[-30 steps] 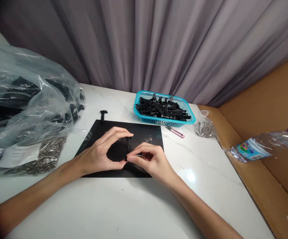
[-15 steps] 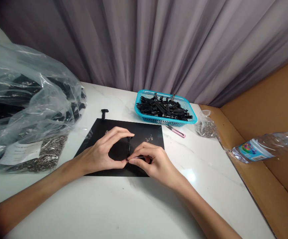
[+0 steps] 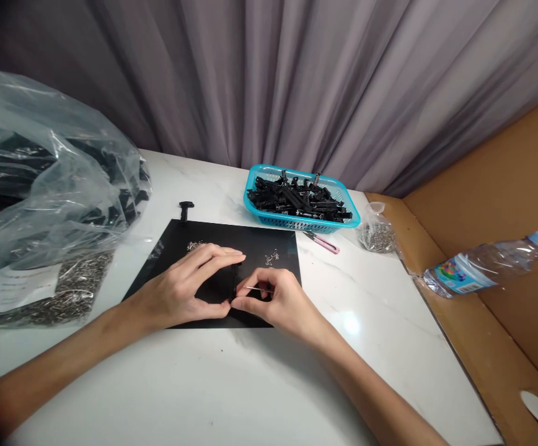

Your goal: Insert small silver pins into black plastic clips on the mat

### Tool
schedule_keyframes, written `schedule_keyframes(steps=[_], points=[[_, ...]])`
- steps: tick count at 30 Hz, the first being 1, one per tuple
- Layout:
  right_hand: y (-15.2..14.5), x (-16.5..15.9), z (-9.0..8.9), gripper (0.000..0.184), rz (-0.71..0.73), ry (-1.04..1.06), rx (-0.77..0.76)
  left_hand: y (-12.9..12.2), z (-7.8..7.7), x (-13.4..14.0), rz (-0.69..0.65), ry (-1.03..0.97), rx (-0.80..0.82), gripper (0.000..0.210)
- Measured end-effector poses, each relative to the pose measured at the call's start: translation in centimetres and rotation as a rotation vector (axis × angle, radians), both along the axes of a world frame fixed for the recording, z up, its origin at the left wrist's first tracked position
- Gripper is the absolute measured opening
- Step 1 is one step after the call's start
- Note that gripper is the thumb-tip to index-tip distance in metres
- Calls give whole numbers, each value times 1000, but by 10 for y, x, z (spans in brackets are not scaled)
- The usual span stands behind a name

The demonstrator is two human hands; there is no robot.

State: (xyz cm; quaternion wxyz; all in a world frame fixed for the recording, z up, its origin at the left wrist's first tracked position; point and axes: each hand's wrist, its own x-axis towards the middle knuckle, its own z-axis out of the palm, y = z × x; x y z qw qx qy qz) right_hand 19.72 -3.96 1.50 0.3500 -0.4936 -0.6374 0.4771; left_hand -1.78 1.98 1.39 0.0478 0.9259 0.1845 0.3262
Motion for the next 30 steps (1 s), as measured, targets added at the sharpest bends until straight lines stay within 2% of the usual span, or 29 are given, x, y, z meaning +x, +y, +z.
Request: schedule_keyframes(steps=[4, 9, 13, 15, 18, 20, 22, 25, 30], points=[[-2, -4, -5, 20, -24, -14, 28, -1, -1, 1, 6, 11, 12, 57], [-2, -7, -11, 19, -49, -86, 59, 2, -5, 0, 19, 15, -62, 55], [-1, -1, 1, 19, 3, -175, 146, 4, -2, -2, 81, 39, -272, 61], [-1, 5, 9, 31, 9, -198, 237, 5, 2, -2, 102, 20, -398, 61], [-3, 11, 15, 47, -126, -221, 342, 5, 6, -2, 81, -54, -508, 60], [-4, 13, 14, 56, -195, -210, 308, 5, 8, -1, 86, -72, -546, 60], [-5, 12, 14, 63, -187, -134, 196, 5, 8, -1, 125, -65, -575, 61], [-5, 9, 14, 54, -138, 37, 93, 5, 9, -1, 158, -78, -603, 62], [-3, 7, 14, 39, -145, 178, 116, 6, 9, 0, 142, -112, -618, 61]])
